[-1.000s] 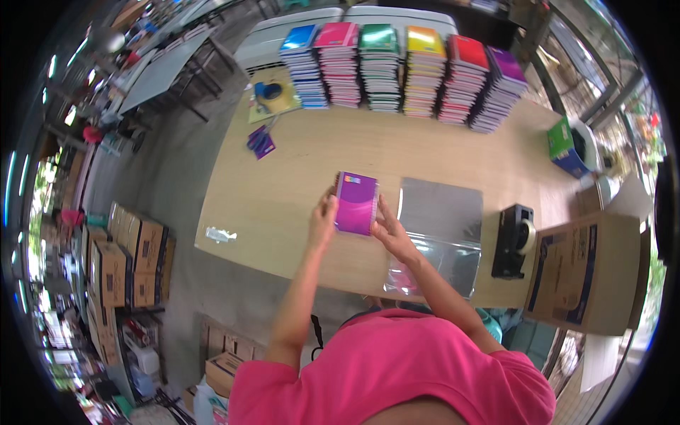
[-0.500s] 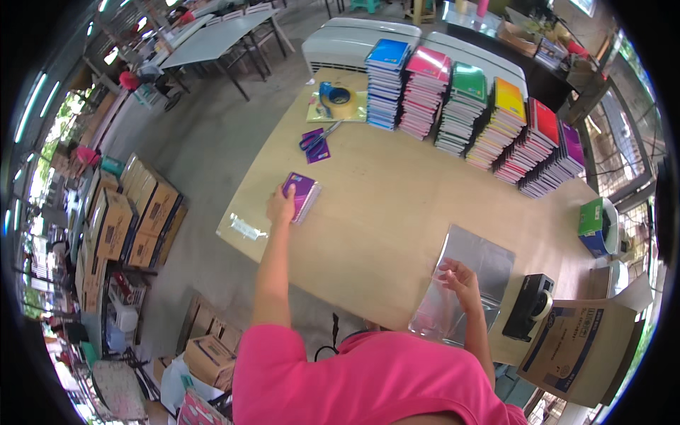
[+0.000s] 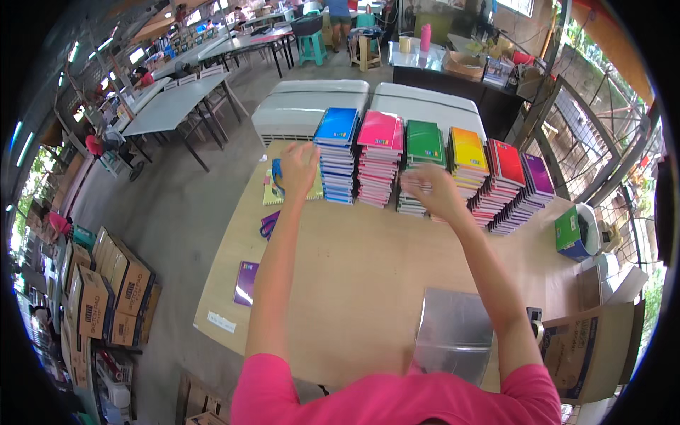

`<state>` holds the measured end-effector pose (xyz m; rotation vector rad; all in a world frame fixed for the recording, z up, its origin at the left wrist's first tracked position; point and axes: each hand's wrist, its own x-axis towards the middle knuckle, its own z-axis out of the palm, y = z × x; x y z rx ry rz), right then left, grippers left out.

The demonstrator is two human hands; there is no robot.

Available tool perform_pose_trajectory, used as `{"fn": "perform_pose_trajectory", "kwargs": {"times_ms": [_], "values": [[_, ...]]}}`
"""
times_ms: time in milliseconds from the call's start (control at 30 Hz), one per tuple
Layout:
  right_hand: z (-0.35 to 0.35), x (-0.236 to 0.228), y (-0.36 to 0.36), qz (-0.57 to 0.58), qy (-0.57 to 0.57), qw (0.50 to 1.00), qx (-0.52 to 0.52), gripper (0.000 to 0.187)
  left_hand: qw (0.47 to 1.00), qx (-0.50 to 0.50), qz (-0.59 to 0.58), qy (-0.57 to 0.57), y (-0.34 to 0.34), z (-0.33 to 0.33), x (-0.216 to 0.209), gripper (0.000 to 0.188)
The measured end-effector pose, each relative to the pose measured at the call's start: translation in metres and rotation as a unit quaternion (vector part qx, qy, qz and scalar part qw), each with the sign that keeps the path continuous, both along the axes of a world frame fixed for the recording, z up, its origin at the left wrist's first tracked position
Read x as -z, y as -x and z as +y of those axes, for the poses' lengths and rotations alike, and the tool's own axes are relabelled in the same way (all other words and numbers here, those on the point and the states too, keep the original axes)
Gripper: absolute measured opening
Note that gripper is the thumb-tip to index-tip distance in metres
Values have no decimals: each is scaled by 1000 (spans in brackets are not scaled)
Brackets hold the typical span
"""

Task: The person packages notebooks by selecting items from stacks, placing them into a plastic sleeve, and sealing the sleeve with adhesive tape.

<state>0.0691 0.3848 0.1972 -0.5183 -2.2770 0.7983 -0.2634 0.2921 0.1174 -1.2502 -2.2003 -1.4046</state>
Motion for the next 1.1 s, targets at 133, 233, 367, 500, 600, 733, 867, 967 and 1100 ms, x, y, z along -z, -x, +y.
{"fn": "perform_pose_trajectory", "kwargs": {"times_ms": [133, 233, 367, 500, 600, 733, 867, 967, 1100], "values": [[108, -20, 134, -103, -129, 982, 92, 31, 988, -113, -101, 26, 10, 108, -29, 41], [110, -27, 209, -227, -95, 953, 178, 37, 983, -60, -134, 110, 36, 109, -32, 37], [113, -18, 248, -358, -16, 897, 260, 46, 986, -23, -148, 78, 35, 108, -28, 31], [93, -12, 261, -284, -13, 901, 328, 42, 980, -23, -179, 78, 38, 98, -25, 30], [100, -13, 253, -175, -6, 930, 322, 37, 980, -40, -158, 111, 32, 102, -29, 48], [106, -59, 241, 62, 298, 951, 65, 44, 952, 59, -293, -58, 57, 94, -61, 73], [147, -75, 183, -180, 182, 956, 142, 76, 675, 360, -613, -197, 16, 89, -64, 55], [160, -48, 157, -317, 34, 901, 295, 67, 649, 324, -644, -245, -5, 83, -58, 38], [135, -38, 157, -386, 98, 847, 353, 57, 609, 288, -681, -287, -21, 64, -46, 37]]}}
